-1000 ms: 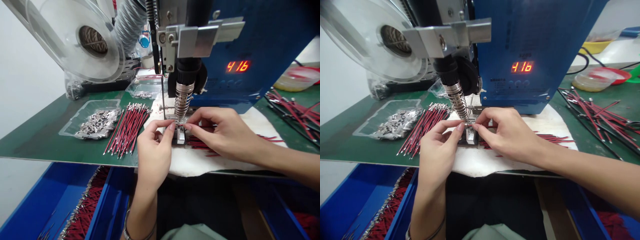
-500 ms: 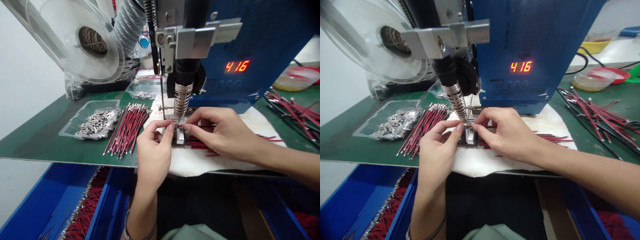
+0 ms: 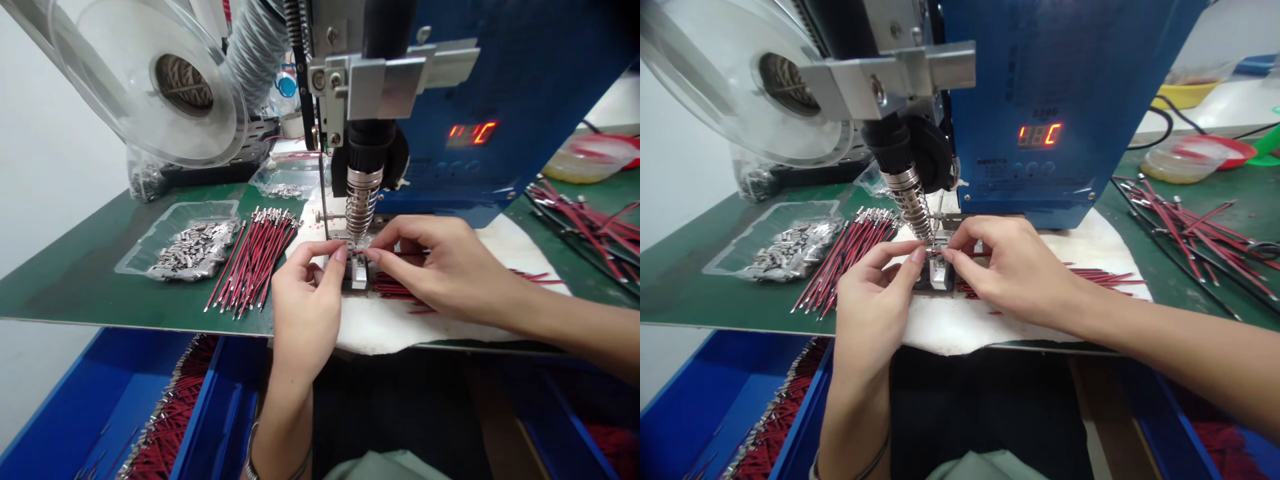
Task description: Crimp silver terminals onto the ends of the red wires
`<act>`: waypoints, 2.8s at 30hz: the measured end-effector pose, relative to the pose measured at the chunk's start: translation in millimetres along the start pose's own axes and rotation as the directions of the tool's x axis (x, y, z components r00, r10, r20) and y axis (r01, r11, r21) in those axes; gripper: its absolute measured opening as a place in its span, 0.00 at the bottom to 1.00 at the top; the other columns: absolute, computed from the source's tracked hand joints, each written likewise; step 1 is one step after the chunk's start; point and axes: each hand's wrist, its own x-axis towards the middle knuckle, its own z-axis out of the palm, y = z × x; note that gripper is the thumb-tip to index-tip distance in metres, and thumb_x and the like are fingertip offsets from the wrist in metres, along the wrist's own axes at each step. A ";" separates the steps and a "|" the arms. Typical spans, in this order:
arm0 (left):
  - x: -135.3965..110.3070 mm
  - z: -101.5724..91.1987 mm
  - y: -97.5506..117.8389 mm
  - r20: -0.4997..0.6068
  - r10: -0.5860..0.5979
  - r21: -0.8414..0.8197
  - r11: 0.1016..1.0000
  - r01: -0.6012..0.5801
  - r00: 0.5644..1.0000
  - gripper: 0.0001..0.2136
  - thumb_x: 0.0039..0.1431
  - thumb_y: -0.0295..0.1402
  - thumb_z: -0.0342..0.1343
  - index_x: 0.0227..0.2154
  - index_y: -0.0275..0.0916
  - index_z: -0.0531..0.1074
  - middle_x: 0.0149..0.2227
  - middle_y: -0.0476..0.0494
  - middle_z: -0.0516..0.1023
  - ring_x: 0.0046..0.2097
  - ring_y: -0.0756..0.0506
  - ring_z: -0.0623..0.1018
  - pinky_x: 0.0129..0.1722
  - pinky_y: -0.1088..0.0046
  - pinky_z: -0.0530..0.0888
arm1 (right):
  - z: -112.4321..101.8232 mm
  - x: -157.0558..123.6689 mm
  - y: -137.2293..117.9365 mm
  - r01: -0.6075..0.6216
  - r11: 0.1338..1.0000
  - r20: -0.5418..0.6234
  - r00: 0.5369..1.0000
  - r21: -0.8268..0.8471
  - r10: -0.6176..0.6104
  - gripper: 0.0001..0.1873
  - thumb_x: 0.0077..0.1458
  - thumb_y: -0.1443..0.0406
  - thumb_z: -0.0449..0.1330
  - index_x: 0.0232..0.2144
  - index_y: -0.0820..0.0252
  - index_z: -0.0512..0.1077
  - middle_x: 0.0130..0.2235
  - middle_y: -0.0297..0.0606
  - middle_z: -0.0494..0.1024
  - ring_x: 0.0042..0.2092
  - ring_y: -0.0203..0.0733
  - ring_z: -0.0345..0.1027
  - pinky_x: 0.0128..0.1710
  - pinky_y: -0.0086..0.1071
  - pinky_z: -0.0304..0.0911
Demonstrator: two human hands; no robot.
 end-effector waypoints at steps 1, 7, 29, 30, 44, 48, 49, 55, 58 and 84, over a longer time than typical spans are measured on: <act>-0.1 0.1 0.1 0.000 -0.001 -0.003 1.000 0.001 1.000 0.08 0.66 0.39 0.70 0.40 0.40 0.86 0.21 0.53 0.67 0.24 0.49 0.69 0.28 0.73 0.72 | 0.0 -0.1 0.3 0.004 1.000 -0.002 1.000 0.003 -0.004 0.12 0.68 0.55 0.66 0.32 0.52 0.79 0.28 0.35 0.82 0.24 0.40 0.65 0.23 0.38 0.58; 0.8 0.1 -0.7 0.009 -0.004 -0.018 1.000 0.004 1.000 0.09 0.67 0.41 0.69 0.40 0.41 0.85 0.22 0.54 0.65 0.24 0.50 0.66 0.29 0.73 0.72 | -0.1 0.2 -0.6 0.017 1.000 -0.002 1.000 0.007 -0.017 0.11 0.67 0.57 0.66 0.32 0.53 0.79 0.27 0.33 0.81 0.23 0.39 0.65 0.25 0.38 0.60; 1.8 -0.7 -3.3 0.011 0.006 -0.015 1.000 -0.006 1.000 0.09 0.65 0.40 0.71 0.39 0.41 0.86 0.21 0.54 0.64 0.23 0.51 0.63 0.29 0.75 0.74 | 2.0 0.6 2.4 0.063 0.997 -0.034 0.998 0.053 -0.061 0.10 0.66 0.60 0.67 0.31 0.56 0.80 0.26 0.31 0.80 0.23 0.36 0.64 0.27 0.34 0.60; 1.8 -0.8 -3.7 0.012 0.006 -0.016 1.000 -0.006 1.000 0.09 0.65 0.40 0.71 0.40 0.41 0.86 0.21 0.54 0.63 0.23 0.51 0.63 0.29 0.75 0.74 | 2.3 0.5 2.7 0.063 0.997 -0.034 0.998 0.054 -0.062 0.10 0.66 0.61 0.67 0.31 0.56 0.80 0.26 0.31 0.80 0.23 0.35 0.64 0.27 0.34 0.60; 2.8 -0.2 -3.3 0.006 0.023 -0.022 0.999 -0.023 1.000 0.07 0.65 0.38 0.71 0.39 0.40 0.86 0.22 0.54 0.64 0.24 0.52 0.63 0.30 0.75 0.74 | 3.0 1.8 2.6 0.051 0.998 -0.029 0.998 0.041 -0.049 0.09 0.65 0.62 0.67 0.31 0.55 0.80 0.26 0.33 0.80 0.23 0.38 0.64 0.27 0.36 0.62; 1.5 -0.6 -3.9 0.010 0.016 -0.025 1.000 -0.016 1.000 0.07 0.66 0.39 0.70 0.40 0.41 0.86 0.22 0.54 0.64 0.24 0.52 0.63 0.30 0.76 0.73 | 2.5 2.0 2.5 0.046 0.999 -0.025 0.999 0.027 -0.045 0.09 0.66 0.61 0.67 0.31 0.54 0.80 0.26 0.32 0.80 0.23 0.38 0.65 0.28 0.36 0.63; 1.2 -0.6 -4.0 0.011 0.013 -0.025 1.000 -0.012 1.000 0.08 0.66 0.39 0.70 0.40 0.41 0.86 0.22 0.54 0.64 0.24 0.51 0.63 0.30 0.76 0.73 | 2.3 2.0 2.2 0.045 0.999 -0.023 0.999 0.026 -0.044 0.10 0.66 0.61 0.67 0.31 0.54 0.79 0.26 0.32 0.80 0.23 0.38 0.64 0.28 0.36 0.64; 0.9 -0.9 -2.6 0.018 -0.009 -0.029 1.000 0.009 1.000 0.08 0.66 0.40 0.70 0.40 0.41 0.85 0.22 0.54 0.63 0.25 0.51 0.62 0.27 0.76 0.69 | 1.4 1.2 -0.4 0.026 0.999 -0.014 1.000 0.025 -0.026 0.11 0.66 0.59 0.66 0.31 0.54 0.79 0.27 0.32 0.81 0.24 0.38 0.65 0.29 0.36 0.62; 1.7 -1.6 -0.8 0.029 -0.004 -0.038 0.999 0.005 1.000 0.08 0.66 0.40 0.71 0.40 0.40 0.85 0.22 0.53 0.65 0.25 0.52 0.62 0.25 0.77 0.65 | 0.9 0.9 -0.3 0.037 0.999 -0.019 0.999 0.005 -0.036 0.10 0.66 0.59 0.66 0.31 0.54 0.79 0.27 0.33 0.81 0.24 0.38 0.65 0.29 0.36 0.61; 2.5 -9.0 4.6 0.100 0.038 -0.068 0.997 -0.031 0.994 0.06 0.64 0.35 0.72 0.37 0.40 0.85 0.26 0.50 0.75 0.24 0.55 0.61 0.21 0.78 0.57 | -4.7 -1.3 8.1 0.318 0.934 -0.048 0.943 -0.162 -0.329 0.06 0.67 0.67 0.65 0.36 0.53 0.82 0.36 0.37 0.85 0.30 0.41 0.74 0.30 0.36 0.66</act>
